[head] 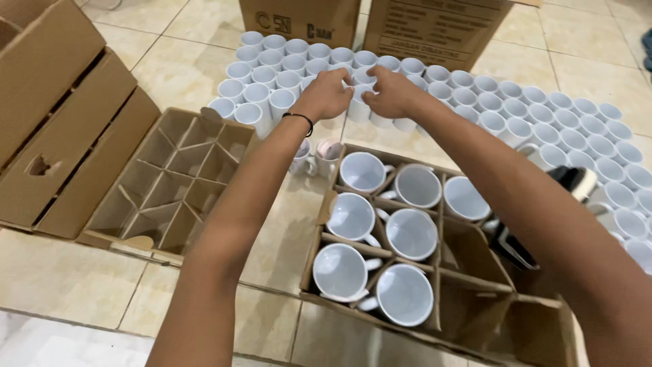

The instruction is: The person applies a white paper label to the side of a white ceramic mug, smoothing it down by hand. They then place the labeled mug into a cardboard box with dividers. The person repeats this process with several mugs.

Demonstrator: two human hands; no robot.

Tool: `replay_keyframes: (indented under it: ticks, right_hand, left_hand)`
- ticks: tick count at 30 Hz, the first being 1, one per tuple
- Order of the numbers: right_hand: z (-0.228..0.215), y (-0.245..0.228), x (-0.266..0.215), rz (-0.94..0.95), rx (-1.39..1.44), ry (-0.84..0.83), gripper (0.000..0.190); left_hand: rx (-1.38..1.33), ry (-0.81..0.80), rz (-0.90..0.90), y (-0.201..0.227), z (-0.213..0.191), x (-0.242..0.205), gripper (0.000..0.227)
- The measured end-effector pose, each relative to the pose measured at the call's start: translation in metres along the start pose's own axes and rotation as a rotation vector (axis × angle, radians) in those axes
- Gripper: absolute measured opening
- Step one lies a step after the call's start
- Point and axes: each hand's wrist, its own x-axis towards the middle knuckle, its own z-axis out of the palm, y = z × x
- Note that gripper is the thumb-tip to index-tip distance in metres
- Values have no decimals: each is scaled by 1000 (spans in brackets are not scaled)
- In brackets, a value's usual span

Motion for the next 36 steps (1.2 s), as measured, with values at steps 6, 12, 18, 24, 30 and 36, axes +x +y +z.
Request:
replay_keyframes:
  ticks: [6,12,18,24,30,36]
  right_hand:
    - [50,-53,98,-169,-83,-111,61]
    - [99,-74,168,-181,-185,-213,60]
    - [149,-72,205,-147,-339,-345,66]
    - [188,-61,214,-93,-438,-421,67]
    - [188,-57,208,-62,-376,-446,70]
    - [170,-53,209,-70,-396,-446,75]
  left_hand:
    - [20,146,-35,-99,-22,38,33]
    - [169,159,-143,-184,-15,65,46]
    - [386,215,-63,-228,16,77,43]
    - [617,212,-76,-233,44,93,27]
    - [597,266,-96,-230,49,96,20]
    - [571,335,4,-236,51,91,18]
